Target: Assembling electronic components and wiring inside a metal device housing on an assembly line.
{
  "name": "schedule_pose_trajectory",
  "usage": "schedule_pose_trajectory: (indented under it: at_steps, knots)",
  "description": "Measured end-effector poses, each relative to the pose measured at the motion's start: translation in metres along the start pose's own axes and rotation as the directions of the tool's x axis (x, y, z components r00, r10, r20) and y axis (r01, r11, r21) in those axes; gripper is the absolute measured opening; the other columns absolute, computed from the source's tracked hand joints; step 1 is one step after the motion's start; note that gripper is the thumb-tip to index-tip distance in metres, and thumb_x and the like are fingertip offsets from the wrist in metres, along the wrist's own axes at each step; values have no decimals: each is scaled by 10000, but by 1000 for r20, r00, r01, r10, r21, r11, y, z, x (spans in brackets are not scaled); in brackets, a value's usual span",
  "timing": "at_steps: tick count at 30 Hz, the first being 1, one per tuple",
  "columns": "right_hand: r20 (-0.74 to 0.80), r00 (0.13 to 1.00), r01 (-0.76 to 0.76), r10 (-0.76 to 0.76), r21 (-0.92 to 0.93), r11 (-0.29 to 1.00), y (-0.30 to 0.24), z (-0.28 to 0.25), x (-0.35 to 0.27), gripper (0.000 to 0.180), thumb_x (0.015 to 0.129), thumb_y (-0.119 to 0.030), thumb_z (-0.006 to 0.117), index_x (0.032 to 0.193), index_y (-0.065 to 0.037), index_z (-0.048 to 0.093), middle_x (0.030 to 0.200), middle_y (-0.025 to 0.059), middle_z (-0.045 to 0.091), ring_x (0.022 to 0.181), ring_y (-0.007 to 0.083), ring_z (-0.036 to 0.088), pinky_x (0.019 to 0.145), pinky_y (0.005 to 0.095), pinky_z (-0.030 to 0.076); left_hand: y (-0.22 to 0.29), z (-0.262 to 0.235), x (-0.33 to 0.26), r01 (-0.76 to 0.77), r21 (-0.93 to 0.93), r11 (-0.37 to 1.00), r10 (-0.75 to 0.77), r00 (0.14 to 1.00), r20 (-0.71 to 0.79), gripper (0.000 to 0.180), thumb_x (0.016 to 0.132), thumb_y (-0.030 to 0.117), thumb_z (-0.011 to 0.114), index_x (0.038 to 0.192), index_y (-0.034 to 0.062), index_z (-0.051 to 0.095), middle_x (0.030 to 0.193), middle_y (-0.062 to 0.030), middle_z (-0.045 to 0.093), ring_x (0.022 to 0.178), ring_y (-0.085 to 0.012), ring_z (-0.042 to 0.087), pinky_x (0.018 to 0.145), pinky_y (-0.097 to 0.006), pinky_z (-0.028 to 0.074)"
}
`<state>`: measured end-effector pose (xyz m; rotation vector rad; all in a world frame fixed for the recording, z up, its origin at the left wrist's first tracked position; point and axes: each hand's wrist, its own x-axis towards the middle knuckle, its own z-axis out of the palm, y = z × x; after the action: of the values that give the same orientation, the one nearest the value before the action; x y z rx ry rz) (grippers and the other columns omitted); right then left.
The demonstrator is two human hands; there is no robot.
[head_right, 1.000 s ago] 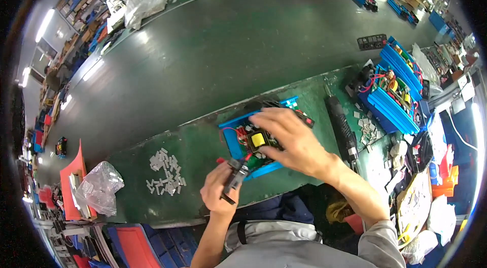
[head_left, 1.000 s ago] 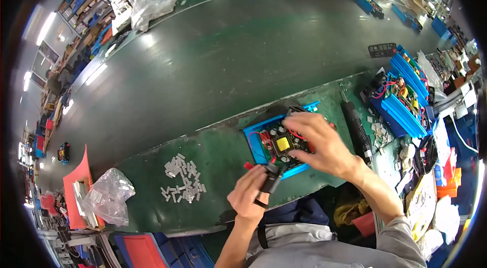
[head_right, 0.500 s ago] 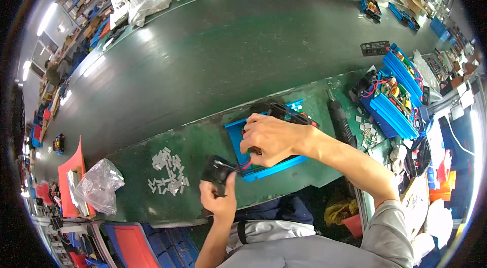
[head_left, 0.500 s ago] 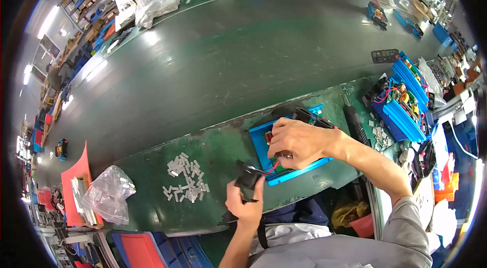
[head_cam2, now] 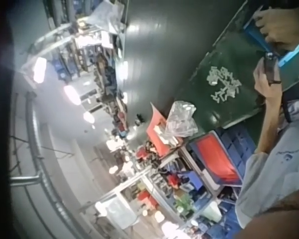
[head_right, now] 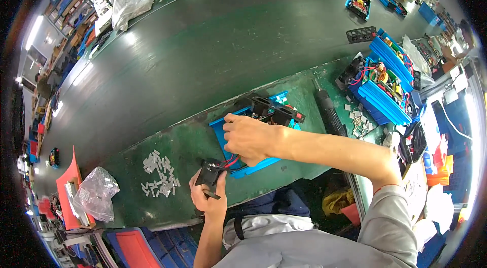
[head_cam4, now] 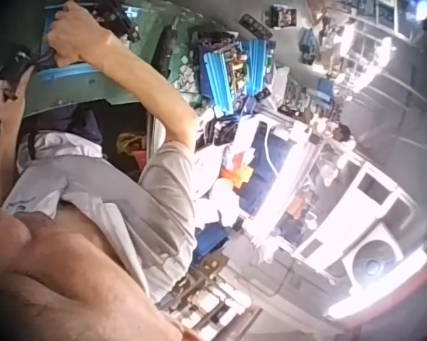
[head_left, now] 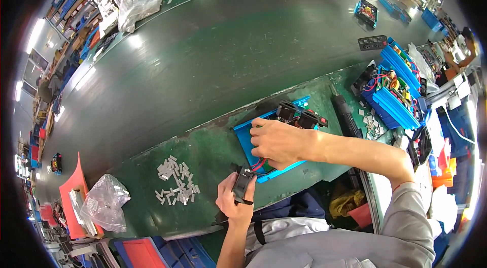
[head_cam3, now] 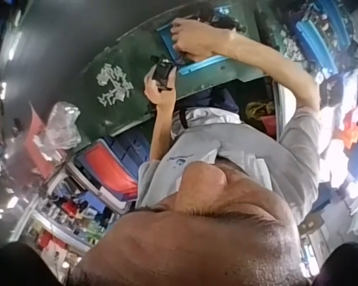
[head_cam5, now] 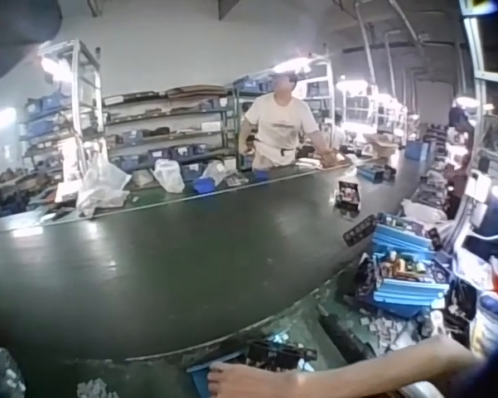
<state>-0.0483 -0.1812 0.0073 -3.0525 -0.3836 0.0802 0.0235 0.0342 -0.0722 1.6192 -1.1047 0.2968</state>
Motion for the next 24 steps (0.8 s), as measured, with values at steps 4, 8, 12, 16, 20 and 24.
schedule_pose_trajectory:
  at_steps: [4, 8, 12, 16, 20, 24]
  knots:
    - [-76, 995, 70, -72, -28, 997, 3, 6, 2, 143, 656, -249, 720, 735, -131, 739, 798, 41, 624, 910, 232, 591, 881, 368, 403, 1, -1, -8, 35, 14, 999, -35, 999, 0, 600, 686, -5, 908, 1175, -8, 560, 997, -216, 699, 819, -356, 698, 700, -411, 601]
    - [-214, 975, 100, -56, 199, 975, 3, 7, 2, 128, 663, -211, 728, 720, -99, 706, 803, 47, 599, 900, 236, 577, 884, 383, 404, 0, 2, -10, 53, -5, 999, -53, 999, -2, 598, 683, 0, 912, 1167, -9, 561, 994, -210, 699, 826, -353, 697, 703, -409, 599]
    - [-227, 972, 144, -67, 343, 928, 0, 9, 5, 112, 680, -167, 723, 710, -77, 663, 791, 60, 581, 844, 245, 564, 883, 385, 417, 1, 4, -6, 5, -12, 1000, -5, 998, -59, 472, 741, 79, 905, 1099, -30, 618, 1064, -154, 656, 811, -236, 661, 645, -317, 529]
    - [-328, 945, 112, 5, 338, 935, 10, -15, -3, 116, 680, -142, 701, 703, -65, 616, 765, 76, 575, 821, 268, 568, 881, 393, 434, 0, 4, 0, 188, 104, 977, -179, 979, -95, 542, 739, 62, 895, 1164, -14, 567, 1048, -198, 685, 842, -352, 689, 742, -399, 573]
    - [-358, 934, 80, 2, 215, 973, 4, -27, -36, 141, 668, -150, 718, 702, -61, 614, 1009, 109, 653, 1082, 313, 593, 1134, 487, 376, 0, 9, 37, 573, 112, 812, -583, 809, 80, 494, 828, 229, 829, 1180, -32, 602, 1052, -211, 676, 914, -386, 681, 791, -438, 538]
    - [-273, 950, -149, 151, 31, 988, -18, -4, -69, 164, 702, -168, 732, 822, -67, 684, 1313, 171, 572, 1401, 349, 428, 1206, 562, 293, 10, 4, 82, 453, 497, 740, -641, 700, 317, 540, 852, 380, 766, 1169, -35, 627, 1061, -229, 663, 982, -404, 662, 827, -469, 532]
